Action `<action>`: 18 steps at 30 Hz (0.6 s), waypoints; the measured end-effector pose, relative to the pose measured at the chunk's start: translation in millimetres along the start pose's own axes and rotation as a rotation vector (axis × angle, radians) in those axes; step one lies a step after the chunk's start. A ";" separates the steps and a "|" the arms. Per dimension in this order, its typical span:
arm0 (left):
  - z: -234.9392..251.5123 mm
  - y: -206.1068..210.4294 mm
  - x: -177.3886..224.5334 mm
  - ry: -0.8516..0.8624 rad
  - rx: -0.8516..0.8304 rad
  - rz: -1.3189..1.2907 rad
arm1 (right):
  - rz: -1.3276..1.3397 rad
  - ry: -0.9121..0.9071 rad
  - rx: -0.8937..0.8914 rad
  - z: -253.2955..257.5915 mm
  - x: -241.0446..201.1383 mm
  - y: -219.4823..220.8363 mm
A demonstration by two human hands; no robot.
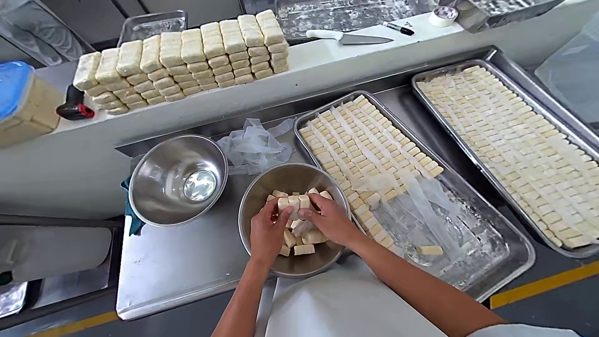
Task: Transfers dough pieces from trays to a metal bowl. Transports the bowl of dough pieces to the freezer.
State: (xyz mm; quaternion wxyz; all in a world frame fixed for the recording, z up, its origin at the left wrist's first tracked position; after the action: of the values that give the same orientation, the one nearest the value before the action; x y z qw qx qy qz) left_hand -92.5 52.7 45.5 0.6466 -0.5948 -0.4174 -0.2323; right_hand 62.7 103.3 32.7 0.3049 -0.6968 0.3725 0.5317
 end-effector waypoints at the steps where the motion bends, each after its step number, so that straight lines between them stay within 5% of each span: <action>1: -0.7 -2.7 -0.1 -0.004 0.028 0.044 | -0.013 -0.008 0.014 0.0 -0.9 1.1; 18: -5.0 4.1 13.1 0.127 0.176 0.246 | -0.247 -0.072 0.133 -8.2 1.2 -4.6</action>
State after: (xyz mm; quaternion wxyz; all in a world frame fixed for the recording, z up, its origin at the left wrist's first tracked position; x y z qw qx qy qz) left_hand -80.8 51.2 54.2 0.7448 -0.5666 -0.3186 -0.1511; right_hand 70.9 98.8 33.7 0.4266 -0.6961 0.3075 0.4888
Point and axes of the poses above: each hand's wrist, its own z-axis towards the middle knuckle, its own y-axis out of the palm, x = y × z, the point moved 10 cm from there along z, towards the middle knuckle, and after that the axes turned 15 degrees about z, right-handed, at the moved point
